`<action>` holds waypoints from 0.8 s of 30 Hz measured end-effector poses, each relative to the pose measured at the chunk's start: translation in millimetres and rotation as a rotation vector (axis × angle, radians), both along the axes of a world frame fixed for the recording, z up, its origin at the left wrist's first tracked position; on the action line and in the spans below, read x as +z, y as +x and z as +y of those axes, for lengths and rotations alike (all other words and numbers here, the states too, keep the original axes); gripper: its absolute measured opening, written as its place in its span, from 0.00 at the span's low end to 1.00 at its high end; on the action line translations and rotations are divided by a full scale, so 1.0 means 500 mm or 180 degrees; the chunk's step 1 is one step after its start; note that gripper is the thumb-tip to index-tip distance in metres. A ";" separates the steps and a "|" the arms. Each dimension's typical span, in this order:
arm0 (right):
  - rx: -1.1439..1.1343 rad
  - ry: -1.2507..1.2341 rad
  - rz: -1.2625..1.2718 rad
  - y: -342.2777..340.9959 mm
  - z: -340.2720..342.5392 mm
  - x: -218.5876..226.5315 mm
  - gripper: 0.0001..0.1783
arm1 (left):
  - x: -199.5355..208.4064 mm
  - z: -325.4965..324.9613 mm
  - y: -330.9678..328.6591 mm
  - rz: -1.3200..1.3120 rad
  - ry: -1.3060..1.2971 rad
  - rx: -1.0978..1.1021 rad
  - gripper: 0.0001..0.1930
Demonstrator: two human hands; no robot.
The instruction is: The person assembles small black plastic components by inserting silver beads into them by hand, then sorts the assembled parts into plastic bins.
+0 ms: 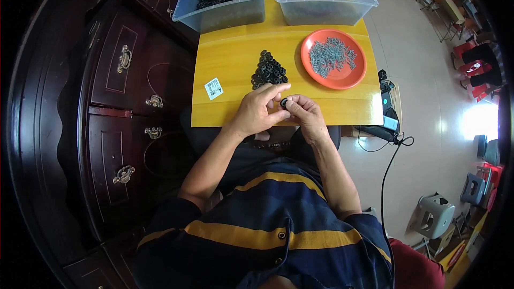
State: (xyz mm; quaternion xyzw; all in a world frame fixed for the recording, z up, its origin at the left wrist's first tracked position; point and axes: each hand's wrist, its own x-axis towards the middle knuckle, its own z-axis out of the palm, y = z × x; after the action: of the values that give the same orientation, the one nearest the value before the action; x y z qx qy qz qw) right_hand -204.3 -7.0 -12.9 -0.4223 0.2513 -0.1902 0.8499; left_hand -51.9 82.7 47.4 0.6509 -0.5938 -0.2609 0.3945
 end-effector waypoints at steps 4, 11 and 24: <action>-0.0360 0.0279 -0.0192 0.013 0.017 0.000 0.08 | -0.004 -0.001 -0.027 -0.0745 -0.0459 0.0453 0.26; -0.0440 0.0608 -0.0456 0.010 0.020 -0.030 0.09 | -0.026 0.002 -0.028 -0.1130 -0.0768 0.0514 0.17; -0.0675 0.0504 -0.0238 0.018 0.025 -0.020 0.06 | -0.028 -0.002 -0.020 -0.1067 -0.0820 0.0449 0.14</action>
State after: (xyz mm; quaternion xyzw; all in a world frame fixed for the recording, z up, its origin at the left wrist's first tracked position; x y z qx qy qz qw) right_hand -195.4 5.3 -22.8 -0.3176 0.2769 -0.2741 0.8645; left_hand -61.8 81.7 33.4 0.6693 -0.6325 -0.0428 0.3874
